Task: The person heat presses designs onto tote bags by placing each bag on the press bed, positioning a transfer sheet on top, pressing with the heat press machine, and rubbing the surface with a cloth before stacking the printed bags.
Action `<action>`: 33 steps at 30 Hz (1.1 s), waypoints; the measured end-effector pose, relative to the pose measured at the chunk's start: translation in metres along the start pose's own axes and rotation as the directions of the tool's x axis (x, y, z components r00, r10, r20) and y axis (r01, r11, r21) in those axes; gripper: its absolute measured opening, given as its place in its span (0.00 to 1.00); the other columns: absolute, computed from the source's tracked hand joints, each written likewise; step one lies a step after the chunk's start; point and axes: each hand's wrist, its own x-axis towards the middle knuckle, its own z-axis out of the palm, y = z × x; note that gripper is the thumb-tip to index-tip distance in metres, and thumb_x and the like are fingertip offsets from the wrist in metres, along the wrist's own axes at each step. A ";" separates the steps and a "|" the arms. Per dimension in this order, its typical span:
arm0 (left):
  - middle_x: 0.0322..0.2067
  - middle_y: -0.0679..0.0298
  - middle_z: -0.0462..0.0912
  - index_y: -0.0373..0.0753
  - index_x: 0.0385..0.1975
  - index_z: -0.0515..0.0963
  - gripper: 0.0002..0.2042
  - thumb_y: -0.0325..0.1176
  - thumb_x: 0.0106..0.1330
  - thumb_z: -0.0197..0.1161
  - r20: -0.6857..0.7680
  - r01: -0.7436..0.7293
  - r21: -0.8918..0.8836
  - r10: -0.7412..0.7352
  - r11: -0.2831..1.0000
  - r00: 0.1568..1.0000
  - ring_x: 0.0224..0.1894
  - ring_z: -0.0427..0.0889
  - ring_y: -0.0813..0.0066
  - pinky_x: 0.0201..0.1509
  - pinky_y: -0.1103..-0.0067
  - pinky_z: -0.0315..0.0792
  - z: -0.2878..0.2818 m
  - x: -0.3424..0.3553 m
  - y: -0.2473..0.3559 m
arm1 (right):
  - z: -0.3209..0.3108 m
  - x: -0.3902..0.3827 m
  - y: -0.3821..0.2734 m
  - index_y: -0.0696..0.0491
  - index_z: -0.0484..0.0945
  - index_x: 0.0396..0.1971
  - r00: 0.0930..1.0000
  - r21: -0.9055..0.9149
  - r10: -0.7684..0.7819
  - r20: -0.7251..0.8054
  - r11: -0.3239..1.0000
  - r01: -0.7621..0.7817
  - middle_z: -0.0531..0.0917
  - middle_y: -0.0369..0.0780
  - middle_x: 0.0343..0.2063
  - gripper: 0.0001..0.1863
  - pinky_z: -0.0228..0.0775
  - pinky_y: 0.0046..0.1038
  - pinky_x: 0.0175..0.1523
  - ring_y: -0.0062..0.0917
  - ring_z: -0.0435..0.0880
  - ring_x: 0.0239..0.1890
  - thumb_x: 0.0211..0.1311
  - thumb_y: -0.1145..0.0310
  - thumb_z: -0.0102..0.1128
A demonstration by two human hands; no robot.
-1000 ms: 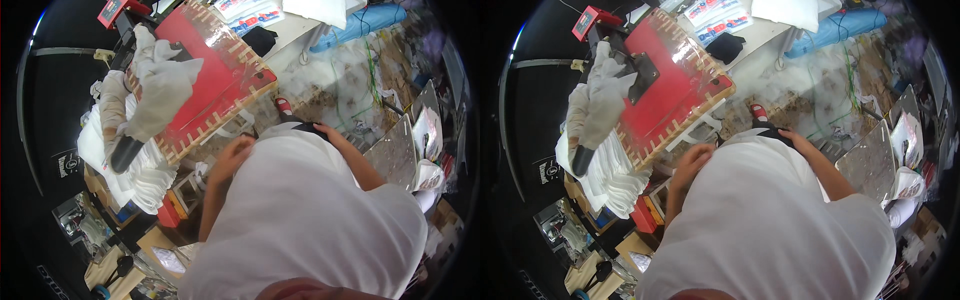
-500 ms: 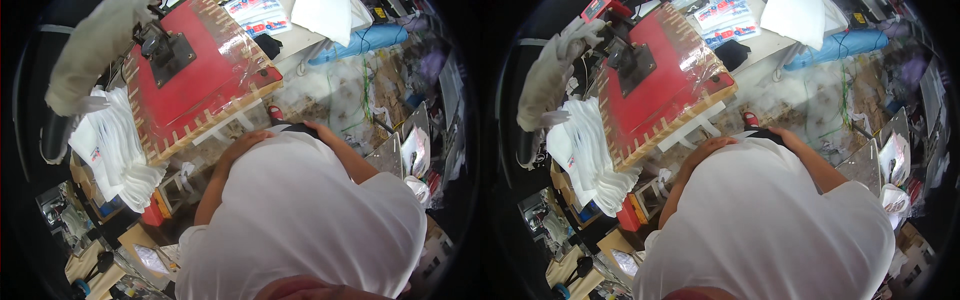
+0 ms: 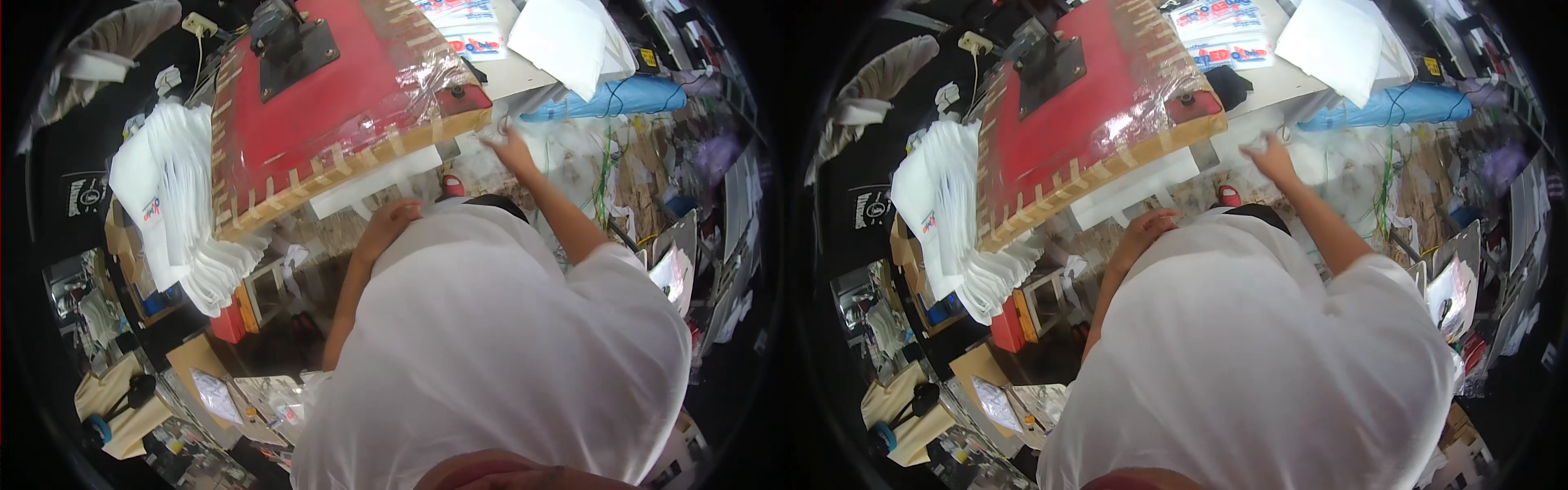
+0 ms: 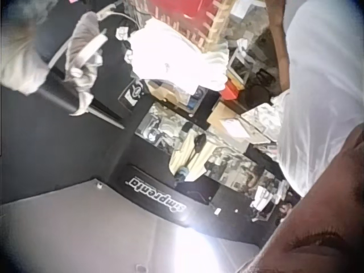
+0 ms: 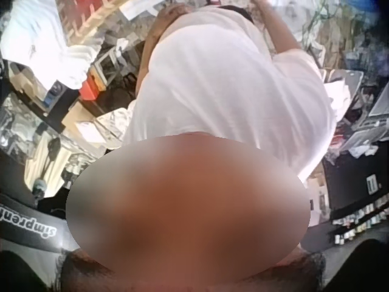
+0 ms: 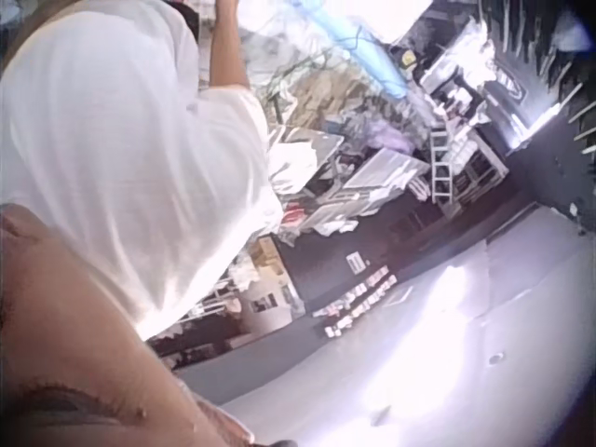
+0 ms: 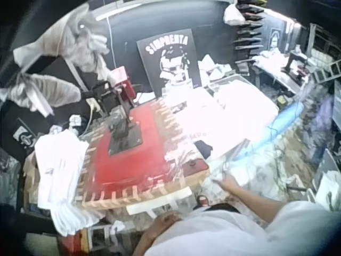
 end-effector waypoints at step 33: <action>0.62 0.47 0.67 0.34 0.48 0.76 0.23 0.39 0.54 0.70 -0.360 -0.124 0.707 0.505 0.697 0.784 0.64 0.63 0.47 0.68 0.64 0.62 -0.090 -0.010 -0.046 | 0.192 0.033 -0.229 0.49 0.81 0.46 0.215 -0.349 -0.973 0.088 0.172 0.921 0.83 0.43 0.42 0.18 0.70 0.45 0.52 0.42 0.79 0.44 0.60 0.56 0.59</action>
